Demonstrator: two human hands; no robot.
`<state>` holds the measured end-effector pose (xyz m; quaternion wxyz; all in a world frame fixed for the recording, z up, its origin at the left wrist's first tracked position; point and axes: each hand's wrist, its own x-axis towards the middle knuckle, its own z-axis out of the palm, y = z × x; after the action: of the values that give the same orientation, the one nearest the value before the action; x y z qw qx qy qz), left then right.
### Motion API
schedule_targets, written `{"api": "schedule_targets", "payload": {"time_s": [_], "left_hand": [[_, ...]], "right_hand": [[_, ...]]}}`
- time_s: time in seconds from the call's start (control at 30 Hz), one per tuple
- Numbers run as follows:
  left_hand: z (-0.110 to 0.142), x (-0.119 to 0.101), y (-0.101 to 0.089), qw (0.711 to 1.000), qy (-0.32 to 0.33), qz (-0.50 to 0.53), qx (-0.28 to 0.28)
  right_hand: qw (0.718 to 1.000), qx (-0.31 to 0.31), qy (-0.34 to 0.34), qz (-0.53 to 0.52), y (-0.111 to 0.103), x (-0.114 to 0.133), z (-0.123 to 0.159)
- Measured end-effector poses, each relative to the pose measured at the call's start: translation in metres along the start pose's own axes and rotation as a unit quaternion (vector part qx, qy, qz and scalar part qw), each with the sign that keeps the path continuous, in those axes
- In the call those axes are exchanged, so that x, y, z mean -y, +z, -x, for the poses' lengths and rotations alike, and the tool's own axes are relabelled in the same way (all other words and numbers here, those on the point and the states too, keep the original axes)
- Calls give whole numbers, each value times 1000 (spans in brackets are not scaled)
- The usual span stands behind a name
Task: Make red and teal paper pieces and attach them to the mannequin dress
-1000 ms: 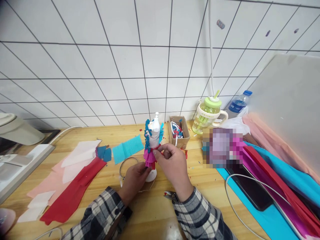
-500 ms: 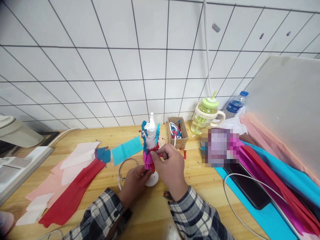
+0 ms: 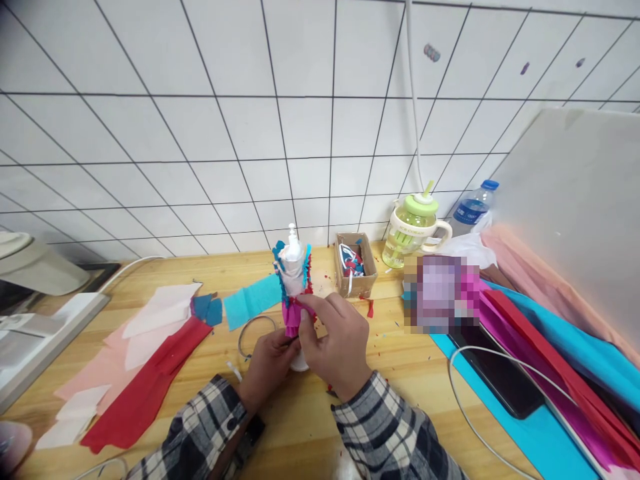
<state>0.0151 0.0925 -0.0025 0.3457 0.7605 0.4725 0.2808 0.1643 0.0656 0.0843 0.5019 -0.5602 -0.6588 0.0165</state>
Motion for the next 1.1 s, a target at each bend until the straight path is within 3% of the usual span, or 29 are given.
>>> {"api": "schedule_targets", "payload": {"time_s": [0.17, 0.3, 0.37, 0.5, 0.67, 0.87, 1.1], "left_hand": [[-1, 0, -2, 999, 4, -35, 3], [-4, 3, -4, 998, -8, -68, -9], [-6, 7, -5, 998, -17, -64, -14], [-10, 16, -5, 999, -13, -42, -9], [-12, 17, -5, 996, 24, -81, -33], [-8, 8, -8, 989, 31, -121, -77], [-2, 12, -4, 982, 1, -172, -83]], "right_hand": [[998, -18, 32, -49, -6, 6, -2], [996, -32, 15, -81, -22, 13, 14], [998, 1, -2, -58, -33, 7, 36], [988, 129, -38, 71, -61, -24, 102], [962, 206, -6, 180, -92, -57, 167], [959, 211, 54, 182, -89, -62, 172], [962, 208, 66, 163, -91, -64, 177]]}}
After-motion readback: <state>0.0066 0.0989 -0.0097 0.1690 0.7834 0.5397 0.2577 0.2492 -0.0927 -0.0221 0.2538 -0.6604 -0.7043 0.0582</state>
